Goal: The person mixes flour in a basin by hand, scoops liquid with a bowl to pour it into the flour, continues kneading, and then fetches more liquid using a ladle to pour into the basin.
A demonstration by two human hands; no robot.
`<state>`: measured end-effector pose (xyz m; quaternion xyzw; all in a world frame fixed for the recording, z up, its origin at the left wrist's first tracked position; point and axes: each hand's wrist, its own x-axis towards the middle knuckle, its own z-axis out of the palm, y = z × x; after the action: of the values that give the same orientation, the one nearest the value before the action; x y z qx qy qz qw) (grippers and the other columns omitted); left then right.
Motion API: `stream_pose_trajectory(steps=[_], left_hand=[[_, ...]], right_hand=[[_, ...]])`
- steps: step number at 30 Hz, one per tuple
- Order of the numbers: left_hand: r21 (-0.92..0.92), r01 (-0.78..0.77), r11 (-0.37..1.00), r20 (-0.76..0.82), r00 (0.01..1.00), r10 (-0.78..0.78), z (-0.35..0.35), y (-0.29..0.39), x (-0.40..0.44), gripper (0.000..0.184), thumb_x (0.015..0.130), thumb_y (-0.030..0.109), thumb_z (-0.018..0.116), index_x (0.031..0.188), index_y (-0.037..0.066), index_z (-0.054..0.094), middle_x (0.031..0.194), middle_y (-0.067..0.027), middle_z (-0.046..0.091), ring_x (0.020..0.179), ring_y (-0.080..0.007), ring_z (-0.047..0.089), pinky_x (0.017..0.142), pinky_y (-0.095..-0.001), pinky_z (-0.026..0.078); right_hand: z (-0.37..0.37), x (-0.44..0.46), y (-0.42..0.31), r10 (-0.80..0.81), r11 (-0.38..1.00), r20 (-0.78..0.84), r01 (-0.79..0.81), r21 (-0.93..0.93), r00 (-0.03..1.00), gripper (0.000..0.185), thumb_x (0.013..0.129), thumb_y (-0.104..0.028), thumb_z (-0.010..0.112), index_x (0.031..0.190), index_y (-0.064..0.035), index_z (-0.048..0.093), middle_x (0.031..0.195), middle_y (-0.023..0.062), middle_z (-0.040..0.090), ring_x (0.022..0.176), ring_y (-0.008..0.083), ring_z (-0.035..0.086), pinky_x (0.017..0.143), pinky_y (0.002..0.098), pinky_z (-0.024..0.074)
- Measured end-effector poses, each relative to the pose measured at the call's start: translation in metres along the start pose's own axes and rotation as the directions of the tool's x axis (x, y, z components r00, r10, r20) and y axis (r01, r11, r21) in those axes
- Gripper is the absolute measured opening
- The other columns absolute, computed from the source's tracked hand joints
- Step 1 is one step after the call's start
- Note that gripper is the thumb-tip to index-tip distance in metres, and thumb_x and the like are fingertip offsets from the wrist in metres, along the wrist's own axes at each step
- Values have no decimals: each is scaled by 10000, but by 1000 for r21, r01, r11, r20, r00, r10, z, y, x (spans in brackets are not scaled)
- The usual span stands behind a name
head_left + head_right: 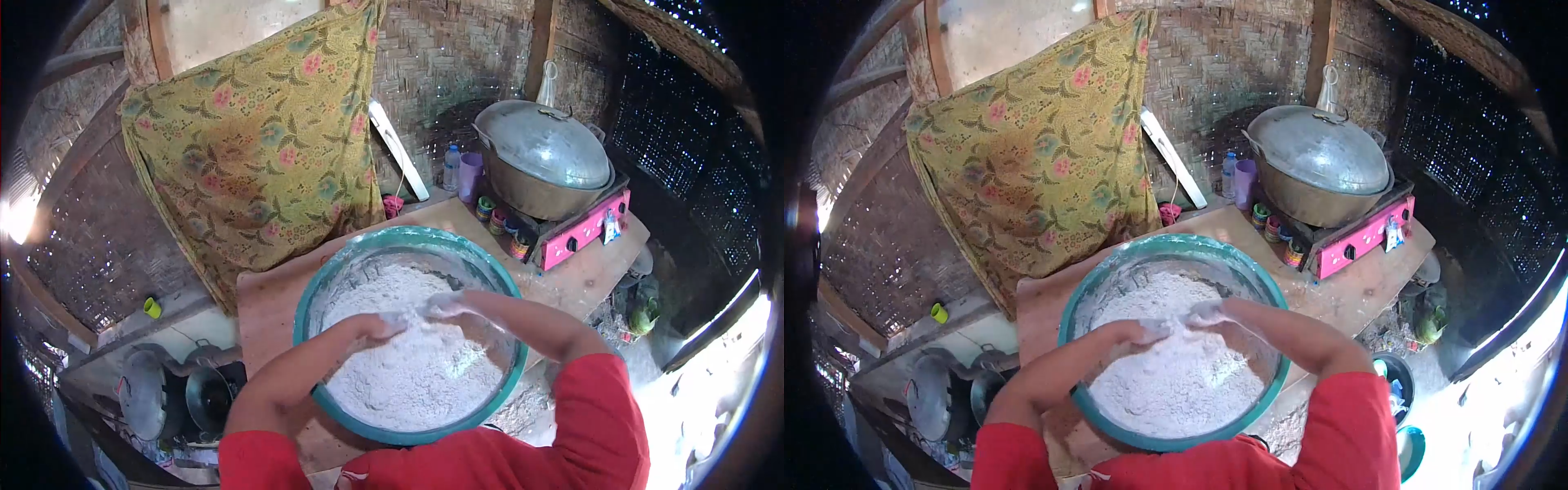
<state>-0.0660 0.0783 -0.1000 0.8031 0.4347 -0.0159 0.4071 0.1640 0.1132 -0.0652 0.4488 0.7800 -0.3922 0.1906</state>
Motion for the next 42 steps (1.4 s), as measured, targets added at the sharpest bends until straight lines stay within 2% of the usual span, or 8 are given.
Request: stream_pose_trajectory(steps=[3, 6, 9, 18, 20, 27, 32, 42], left_hand=[[45, -163, 986, 22, 986, 163, -10, 46, -68, 717, 803, 487, 573, 1289, -8, 388, 1226, -289, 467, 1087, -391, 501, 957, -409, 388], [221, -243, 945, -7, 968, 250, -16, 83, -143, 914, 714, 480, 685, 1398, 57, 250, 1383, -285, 310, 1200, -421, 410, 1004, -441, 347], [387, 179, 904, 153, 955, -255, 5, 98, -160, 1198, 630, 369, 789, 1427, 346, -105, 1450, -300, 124, 1260, -541, 252, 990, -576, 320], [197, 42, 979, -459, 887, 55, 6, 18, -38, 738, 703, 230, 706, 1355, 195, 363, 1143, -282, 539, 928, -367, 604, 808, -398, 485], [245, -39, 969, -384, 914, 134, -28, 76, -74, 428, 793, 302, 599, 1184, 132, 559, 1018, -220, 618, 907, -367, 601, 760, -417, 485], [257, 29, 966, 124, 990, -63, 17, 101, -136, 813, 651, 337, 742, 1271, 238, 224, 1309, -125, 226, 1163, -400, 344, 945, -503, 284], [489, 278, 827, -263, 951, -165, 14, 91, -68, 1213, 560, 419, 804, 1443, 356, -26, 1525, -99, -33, 1339, -487, 98, 975, -727, 106], [235, 199, 951, -160, 973, -165, -6, -23, -9, 889, 631, 474, 723, 1349, 84, 372, 1202, -192, 546, 1103, -304, 537, 919, -337, 429]], right_hand=[[15, -65, -16, -522, 850, -136, 501, -164, 842, 577, 873, -504, 491, 1225, -47, 511, 1191, 216, 550, 1085, 345, 536, 923, 398, 425], [20, -120, -17, -262, 949, -328, 304, 82, 908, 714, 849, -550, 511, 1340, -54, 360, 1249, 211, 509, 1136, 370, 499, 950, 394, 406], [56, -97, 24, 77, 996, -406, -49, 80, 910, 715, 832, -594, 506, 1283, -46, 414, 1155, 189, 564, 1034, 343, 558, 859, 405, 445], [31, -12, -36, 276, 485, 85, -215, 848, 957, 802, 872, -591, 443, 1389, 0, 280, 1276, 205, 472, 1164, 303, 475, 948, 342, 399], [43, -49, -60, -64, 879, -474, 274, 389, 878, 727, 870, -581, 455, 1390, -92, 318, 1271, 211, 466, 1102, 357, 506, 933, 393, 410], [81, -163, -109, -157, 907, -238, 45, -418, 959, 824, 757, -280, 614, 1432, -113, 172, 1399, 305, 240, 1316, 466, 207, 1065, 488, 279], [61, -13, -33, -4, 863, -372, -185, -469, 928, 874, 722, -449, 598, 1429, -130, 195, 1454, 245, 167, 1329, 486, 126, 1082, 568, 152], [32, 39, 3, -141, 963, -241, 77, -259, 960, 443, 784, -339, 583, 1150, -95, 532, 1017, 135, 534, 907, 281, 491, 780, 385, 400]])
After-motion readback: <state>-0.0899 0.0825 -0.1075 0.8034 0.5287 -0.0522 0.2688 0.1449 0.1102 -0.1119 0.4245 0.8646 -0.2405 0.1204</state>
